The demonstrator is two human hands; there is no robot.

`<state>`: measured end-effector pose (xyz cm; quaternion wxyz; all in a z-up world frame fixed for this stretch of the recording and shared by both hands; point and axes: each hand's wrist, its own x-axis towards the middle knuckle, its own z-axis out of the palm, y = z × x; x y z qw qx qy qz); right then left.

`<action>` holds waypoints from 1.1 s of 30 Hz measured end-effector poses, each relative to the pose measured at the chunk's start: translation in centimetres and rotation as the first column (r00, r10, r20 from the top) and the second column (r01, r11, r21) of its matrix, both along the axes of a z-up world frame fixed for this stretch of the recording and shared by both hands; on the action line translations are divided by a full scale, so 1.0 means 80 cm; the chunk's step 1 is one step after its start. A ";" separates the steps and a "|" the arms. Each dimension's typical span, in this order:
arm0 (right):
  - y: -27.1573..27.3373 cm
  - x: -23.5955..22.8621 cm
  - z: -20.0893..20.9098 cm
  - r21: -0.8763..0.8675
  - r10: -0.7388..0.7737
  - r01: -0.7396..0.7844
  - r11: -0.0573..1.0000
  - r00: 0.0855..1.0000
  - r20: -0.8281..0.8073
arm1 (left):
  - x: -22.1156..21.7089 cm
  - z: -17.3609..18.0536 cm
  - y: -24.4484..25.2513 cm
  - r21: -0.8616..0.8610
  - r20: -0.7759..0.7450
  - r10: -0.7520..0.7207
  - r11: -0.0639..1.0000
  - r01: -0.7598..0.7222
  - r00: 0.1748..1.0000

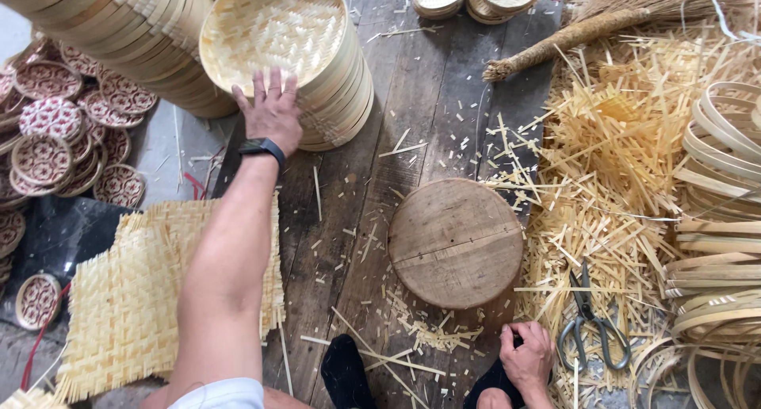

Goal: The person fits a circular bamboo frame onto a woven bamboo mat, trims the excess mat edges using shears, and secures the mat to the frame to form the bottom of a steamer.

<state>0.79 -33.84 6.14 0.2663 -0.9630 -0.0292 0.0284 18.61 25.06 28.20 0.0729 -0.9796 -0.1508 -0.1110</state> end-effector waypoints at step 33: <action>-0.022 -0.002 -0.039 -0.003 0.069 -0.069 0.998 0.998 -0.008 | -0.414 -0.213 0.003 -0.255 -0.487 0.615 0.579 -0.774 0.621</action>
